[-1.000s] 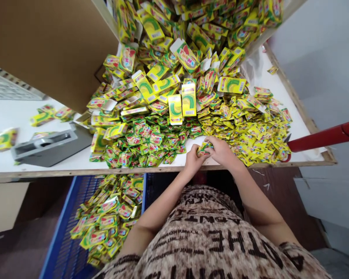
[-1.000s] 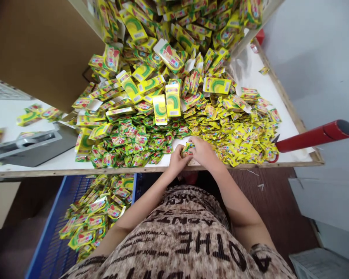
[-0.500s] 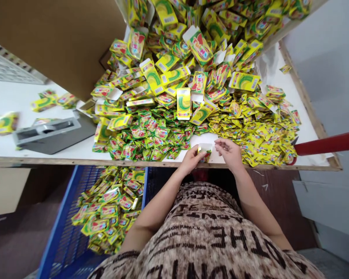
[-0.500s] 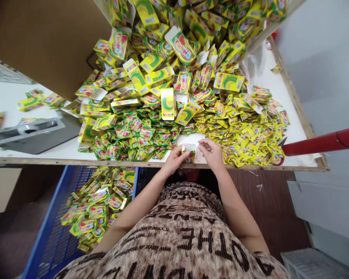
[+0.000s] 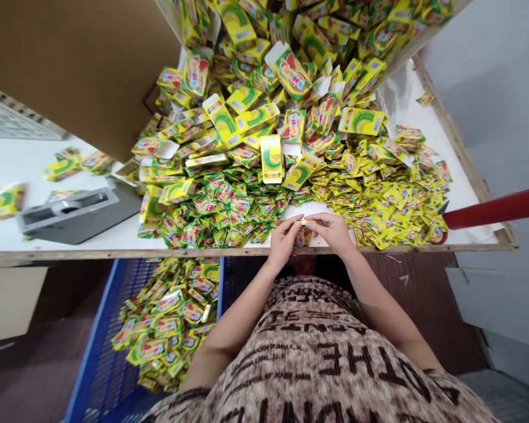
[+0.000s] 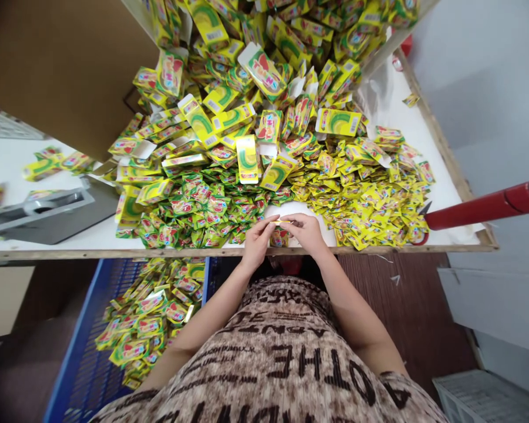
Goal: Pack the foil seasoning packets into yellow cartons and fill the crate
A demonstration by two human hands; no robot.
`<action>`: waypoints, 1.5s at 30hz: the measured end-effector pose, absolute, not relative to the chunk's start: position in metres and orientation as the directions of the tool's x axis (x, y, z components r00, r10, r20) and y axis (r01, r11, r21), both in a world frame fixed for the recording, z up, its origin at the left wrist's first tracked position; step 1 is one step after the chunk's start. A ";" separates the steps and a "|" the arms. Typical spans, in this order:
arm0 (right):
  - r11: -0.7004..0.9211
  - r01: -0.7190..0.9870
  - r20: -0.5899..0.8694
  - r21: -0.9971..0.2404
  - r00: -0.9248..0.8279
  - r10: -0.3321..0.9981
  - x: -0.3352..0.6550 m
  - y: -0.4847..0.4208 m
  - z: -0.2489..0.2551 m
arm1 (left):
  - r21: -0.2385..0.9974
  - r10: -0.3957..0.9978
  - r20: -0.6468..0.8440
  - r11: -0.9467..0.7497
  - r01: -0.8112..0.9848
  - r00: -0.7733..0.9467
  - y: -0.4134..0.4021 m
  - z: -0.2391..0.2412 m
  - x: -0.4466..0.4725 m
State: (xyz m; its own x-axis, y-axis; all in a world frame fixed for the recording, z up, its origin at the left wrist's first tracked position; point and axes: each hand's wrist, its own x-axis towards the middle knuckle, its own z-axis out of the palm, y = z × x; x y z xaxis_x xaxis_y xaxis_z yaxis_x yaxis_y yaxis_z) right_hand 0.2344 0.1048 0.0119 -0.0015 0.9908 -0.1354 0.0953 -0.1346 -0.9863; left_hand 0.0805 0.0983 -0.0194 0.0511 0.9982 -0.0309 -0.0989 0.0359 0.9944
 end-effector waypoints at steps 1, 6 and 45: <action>-0.145 0.089 -0.145 -0.985 0.015 0.989 0.234 0.105 0.010 | 0.994 0.998 -0.031 0.036 -0.107 0.051 0.100 -0.019 0.080; -0.041 0.176 -0.026 -0.983 0.086 0.996 0.231 0.103 0.000 | 0.998 0.997 0.051 -0.049 -0.040 0.062 0.110 -0.023 0.077; 0.336 0.463 0.311 -0.820 -0.131 0.941 0.236 0.102 0.006 | 0.988 0.994 -0.024 0.041 -0.150 0.110 0.097 -0.017 0.074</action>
State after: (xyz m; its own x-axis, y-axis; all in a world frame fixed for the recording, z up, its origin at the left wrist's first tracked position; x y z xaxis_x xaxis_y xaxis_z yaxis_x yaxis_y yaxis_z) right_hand 0.2363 0.1021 0.0058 -0.1315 0.9412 0.3112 0.4634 0.3359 -0.8200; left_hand 0.0740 0.0970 -0.0170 0.1105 0.9936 -0.0240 -0.1501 0.0405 0.9878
